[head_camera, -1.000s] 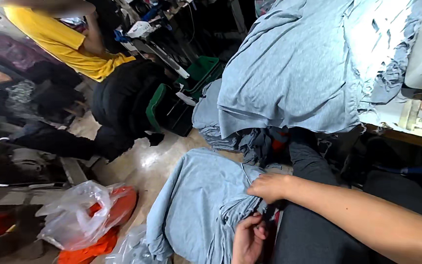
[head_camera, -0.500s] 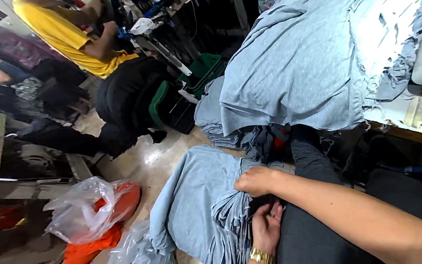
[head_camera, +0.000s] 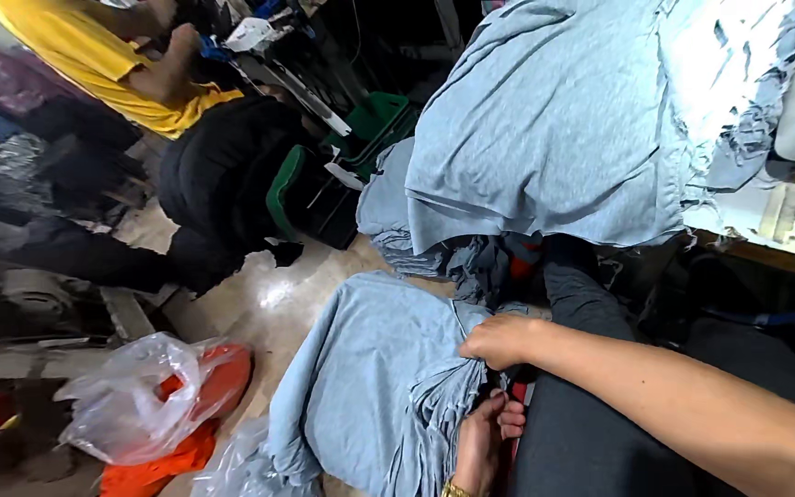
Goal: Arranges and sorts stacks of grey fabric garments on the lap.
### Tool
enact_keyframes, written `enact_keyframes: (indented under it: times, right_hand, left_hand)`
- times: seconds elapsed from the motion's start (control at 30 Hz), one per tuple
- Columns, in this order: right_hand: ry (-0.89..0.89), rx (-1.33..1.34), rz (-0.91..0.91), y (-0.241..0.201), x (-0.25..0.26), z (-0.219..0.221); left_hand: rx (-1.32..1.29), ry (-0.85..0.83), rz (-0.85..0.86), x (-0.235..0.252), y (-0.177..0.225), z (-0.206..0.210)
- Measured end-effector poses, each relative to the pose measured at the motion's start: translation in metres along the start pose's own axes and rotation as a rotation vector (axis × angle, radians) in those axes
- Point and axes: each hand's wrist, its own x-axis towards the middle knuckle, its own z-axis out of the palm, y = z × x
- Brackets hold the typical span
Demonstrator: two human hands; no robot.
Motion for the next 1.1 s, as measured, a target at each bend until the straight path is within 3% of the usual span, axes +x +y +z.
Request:
enact_keyframes:
  times: [0.2,0.37,0.5,0.57,0.63,0.7,0.8,0.87,0.97,1.03,1.1]
  right_hand:
    - [-0.095,-0.007,0.134,0.0,0.005,0.027]
    - [0.034,-0.029,0.168,0.013,0.015,0.059]
    - [0.235,-0.126,0.012,0.019,0.017,0.061]
    - [0.396,-0.107,-0.074,0.023,0.011,0.064]
    - [0.527,-0.109,-0.138,0.024,0.007,0.067]
    - [0.628,-0.111,-0.176,0.027,0.008,0.073]
    - [0.38,0.031,0.029,0.028,-0.003,0.07]
    - [0.234,-0.008,0.262,0.029,-0.011,0.064]
    - [0.224,-0.13,0.53,0.037,-0.024,0.054]
    - [0.385,-0.131,0.453,0.039,-0.03,0.057]
    - [0.461,-0.049,0.22,0.029,-0.026,0.062]
  left_hand:
    - [-0.033,-0.067,0.411,0.008,-0.008,-0.003]
    - [-0.102,-0.102,0.518,0.012,-0.008,-0.01]
    - [0.025,-0.225,0.663,-0.026,-0.007,-0.017]
    - [0.161,-0.272,0.622,-0.05,-0.016,-0.029]
    - [0.325,-0.17,0.573,-0.067,-0.036,-0.047]
    - [0.441,0.1,0.723,-0.073,-0.058,-0.076]
    - [0.541,0.527,0.968,-0.067,-0.065,-0.132]
    - [0.721,0.498,0.821,-0.07,-0.069,-0.168]
    - [0.993,0.322,0.615,-0.089,-0.092,-0.192]
    - [1.14,0.28,0.655,-0.104,-0.105,-0.198]
    - [1.19,0.273,0.649,-0.113,-0.112,-0.208]
